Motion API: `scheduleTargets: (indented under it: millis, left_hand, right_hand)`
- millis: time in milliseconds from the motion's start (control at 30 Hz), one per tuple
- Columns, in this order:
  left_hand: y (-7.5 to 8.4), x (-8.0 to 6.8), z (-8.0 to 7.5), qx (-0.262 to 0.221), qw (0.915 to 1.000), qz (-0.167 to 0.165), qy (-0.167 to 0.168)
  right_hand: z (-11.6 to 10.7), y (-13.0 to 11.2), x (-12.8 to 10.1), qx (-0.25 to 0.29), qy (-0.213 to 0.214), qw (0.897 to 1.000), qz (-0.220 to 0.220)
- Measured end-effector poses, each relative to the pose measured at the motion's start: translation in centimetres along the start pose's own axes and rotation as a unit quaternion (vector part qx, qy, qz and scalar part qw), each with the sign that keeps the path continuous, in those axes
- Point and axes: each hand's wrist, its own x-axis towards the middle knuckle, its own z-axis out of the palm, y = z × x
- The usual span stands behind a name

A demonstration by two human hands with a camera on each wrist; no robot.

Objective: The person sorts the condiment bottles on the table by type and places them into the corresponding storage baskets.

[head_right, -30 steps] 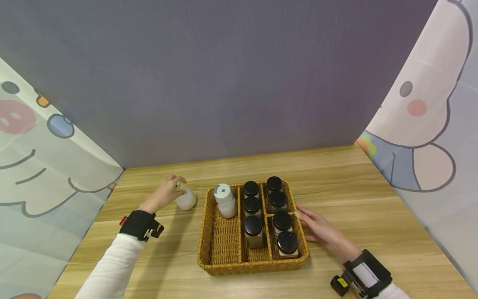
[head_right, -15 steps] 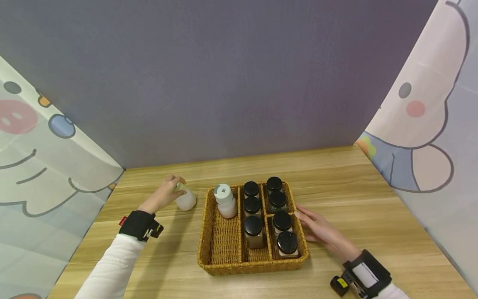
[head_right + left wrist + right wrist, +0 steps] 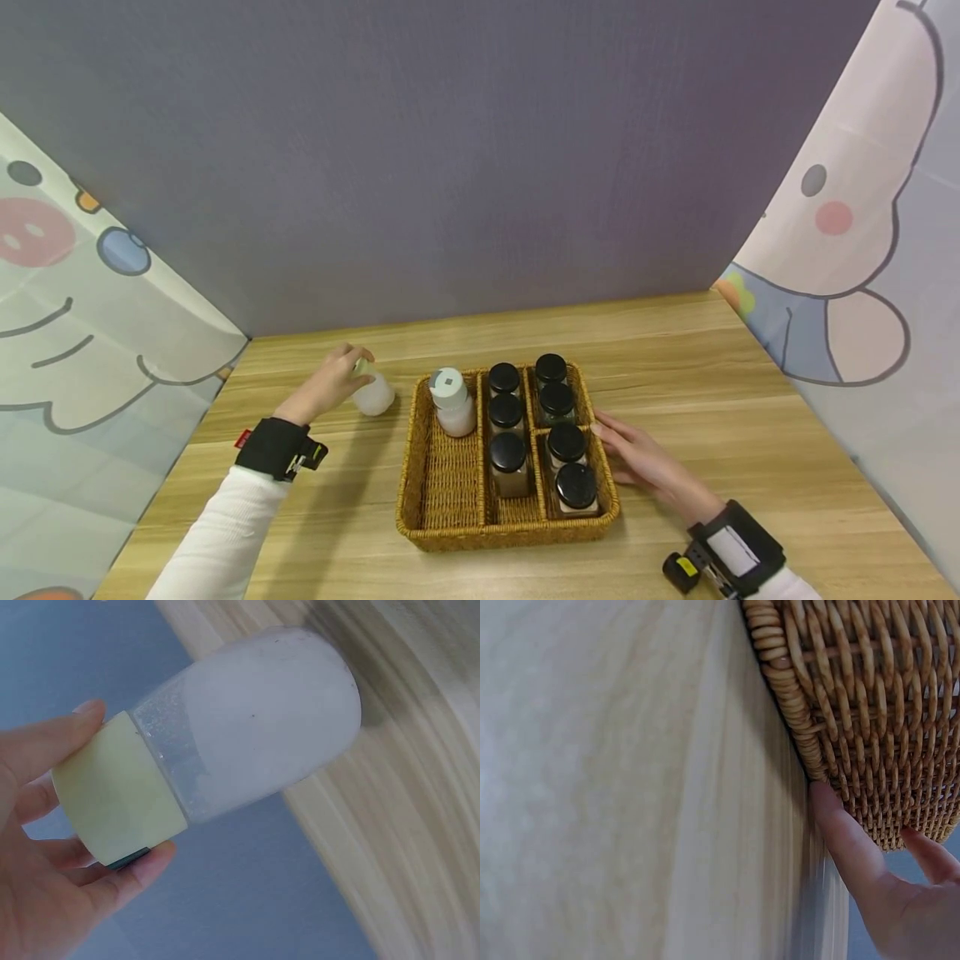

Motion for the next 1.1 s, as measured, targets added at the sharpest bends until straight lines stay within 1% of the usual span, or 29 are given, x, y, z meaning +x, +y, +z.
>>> scheduleTargets:
  millis: [167, 300, 567, 767, 1100]
  left_hand:
    - [0.8, 0.0, -0.6, 0.008, 0.9998, 0.015, 0.006]
    - [1.4, 0.0, -1.2, 0.015, 0.9997, 0.017, -0.003]
    - [2.4, 0.0, -2.0, 0.020, 0.9993, 0.025, -0.020]
    - [3.2, 0.0, -2.4, 0.028, 0.9986, 0.044, -0.013]
    - [4.9, -0.4, -3.4, 0.048, 0.9962, 0.071, -0.015]
  right_hand:
    - [0.0, 0.0, 0.0, 0.001, 0.000, 1.000, 0.000]
    - [0.0, 0.0, 0.0, 0.012, 0.000, 1.000, -0.001]
    - [0.1, -0.1, 0.0, 0.014, 0.001, 1.000, 0.000]
    - [0.1, -0.1, 0.0, 0.017, -0.002, 1.000, -0.001]
    - [0.2, -0.2, 0.0, 0.022, 0.003, 1.000, 0.000]
